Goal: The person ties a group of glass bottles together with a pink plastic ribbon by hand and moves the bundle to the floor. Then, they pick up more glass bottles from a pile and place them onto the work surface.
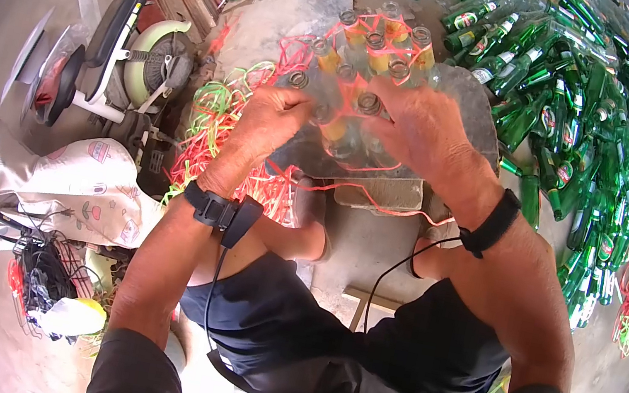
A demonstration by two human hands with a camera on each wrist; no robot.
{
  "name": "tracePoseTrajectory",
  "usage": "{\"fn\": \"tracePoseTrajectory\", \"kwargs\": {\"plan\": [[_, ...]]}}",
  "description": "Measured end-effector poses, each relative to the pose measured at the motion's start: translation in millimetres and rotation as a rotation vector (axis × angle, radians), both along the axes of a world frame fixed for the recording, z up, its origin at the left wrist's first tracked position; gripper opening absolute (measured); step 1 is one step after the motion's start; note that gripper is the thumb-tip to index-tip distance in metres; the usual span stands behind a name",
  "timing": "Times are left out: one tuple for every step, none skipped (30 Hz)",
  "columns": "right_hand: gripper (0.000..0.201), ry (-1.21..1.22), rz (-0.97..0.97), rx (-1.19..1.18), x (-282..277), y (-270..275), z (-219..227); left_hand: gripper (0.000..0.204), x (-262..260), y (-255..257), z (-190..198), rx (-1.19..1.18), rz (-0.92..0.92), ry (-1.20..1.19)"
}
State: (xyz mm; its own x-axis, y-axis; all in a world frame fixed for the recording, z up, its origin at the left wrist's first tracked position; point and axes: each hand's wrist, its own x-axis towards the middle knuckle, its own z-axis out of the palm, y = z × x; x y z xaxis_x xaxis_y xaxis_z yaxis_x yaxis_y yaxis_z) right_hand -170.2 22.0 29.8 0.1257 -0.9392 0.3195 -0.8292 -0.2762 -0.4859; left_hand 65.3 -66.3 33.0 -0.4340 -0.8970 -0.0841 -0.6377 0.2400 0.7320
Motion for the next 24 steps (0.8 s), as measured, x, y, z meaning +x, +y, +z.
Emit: {"fn": "tracePoseTrajectory", "kwargs": {"plan": [[0.037, -0.001, -0.017, -0.017, 3, 0, -3, 0.023, 0, 2, 0, -0.002, 0.007, 0.034], [0.036, -0.001, -0.034, -0.034, 4, -1, -4, 0.022, 0, 3, 1, -0.005, 0.014, 0.069], [0.036, 0.002, -0.035, -0.035, 4, -2, -3, 0.022, 0, 4, 1, -0.006, 0.014, 0.072], [0.036, -0.008, -0.012, -0.062, 4, -2, -3, 0.022, -1, 4, 1, 0.019, 0.014, 0.085], [0.036, -0.019, 0.012, -0.088, 4, -3, -3, 0.022, -1, 5, 1, 0.045, 0.015, 0.098], [0.036, -0.018, 0.012, -0.087, 2, -4, -1, 0.022, -2, 7, 0, 0.046, 0.015, 0.098], [0.036, 0.001, 0.039, -0.067, -2, -5, 1, 0.022, -3, 10, -1, 0.030, 0.016, 0.106], [0.037, 0.022, 0.065, -0.050, -5, -6, 4, 0.022, -5, 12, -3, 0.013, 0.018, 0.114], [0.037, 0.024, 0.066, -0.049, -7, -8, 5, 0.022, -7, 14, -3, 0.013, 0.019, 0.116], [0.036, 0.047, 0.061, -0.045, -10, -9, 6, 0.022, -9, 16, -4, 0.040, 0.052, 0.144], [0.037, 0.071, 0.053, -0.039, -13, -8, 7, 0.022, -13, 19, -5, 0.069, 0.081, 0.172], [0.037, 0.074, 0.049, -0.038, -16, -8, 8, 0.022, -16, 23, -7, 0.070, 0.077, 0.174], [0.037, 0.120, 0.063, -0.055, -20, -9, 9, 0.022, -18, 27, -8, 0.071, 0.087, 0.202], [0.038, 0.165, 0.078, -0.073, -23, -10, 10, 0.022, -20, 31, -10, 0.071, 0.098, 0.230], [0.038, 0.166, 0.077, -0.073, -26, -11, 13, 0.021, -24, 38, -12, 0.024, 0.110, 0.252], [0.037, 0.187, 0.099, -0.085, -29, -12, 16, 0.021, -30, 47, -4, 0.025, 0.108, 0.252], [0.037, 0.207, 0.122, -0.097, -31, -13, 18, 0.019, -35, 56, 4, 0.033, 0.134, 0.257], [0.037, 0.207, 0.122, -0.097, -33, -16, 17, 0.018, -42, 62, 9, 0.042, 0.162, 0.263], [0.039, 0.197, 0.142, -0.170, -37, -20, 16, 0.017, -46, 62, -3, 0.003, 0.140, 0.352], [0.041, 0.187, 0.162, -0.244, -40, -24, 15, 0.017, -53, 66, -7, 0.004, 0.141, 0.352], [0.041, 0.186, 0.164, -0.241, -43, -28, 14, 0.017, -61, 70, -11, -0.017, 0.185, 0.392], [0.039, 0.270, 0.134, -0.218, -45, -32, 15, 0.017, -67, 74, -15, -0.037, 0.230, 0.430], [0.038, 0.356, 0.104, -0.197, -48, -35, 16, 0.018, -71, 74, -21, -0.033, 0.214, 0.473], [0.038, 0.356, 0.107, -0.198, -49, -39, 15, 0.018, -77, 74, -24, -0.035, 0.216, 0.474]]}}
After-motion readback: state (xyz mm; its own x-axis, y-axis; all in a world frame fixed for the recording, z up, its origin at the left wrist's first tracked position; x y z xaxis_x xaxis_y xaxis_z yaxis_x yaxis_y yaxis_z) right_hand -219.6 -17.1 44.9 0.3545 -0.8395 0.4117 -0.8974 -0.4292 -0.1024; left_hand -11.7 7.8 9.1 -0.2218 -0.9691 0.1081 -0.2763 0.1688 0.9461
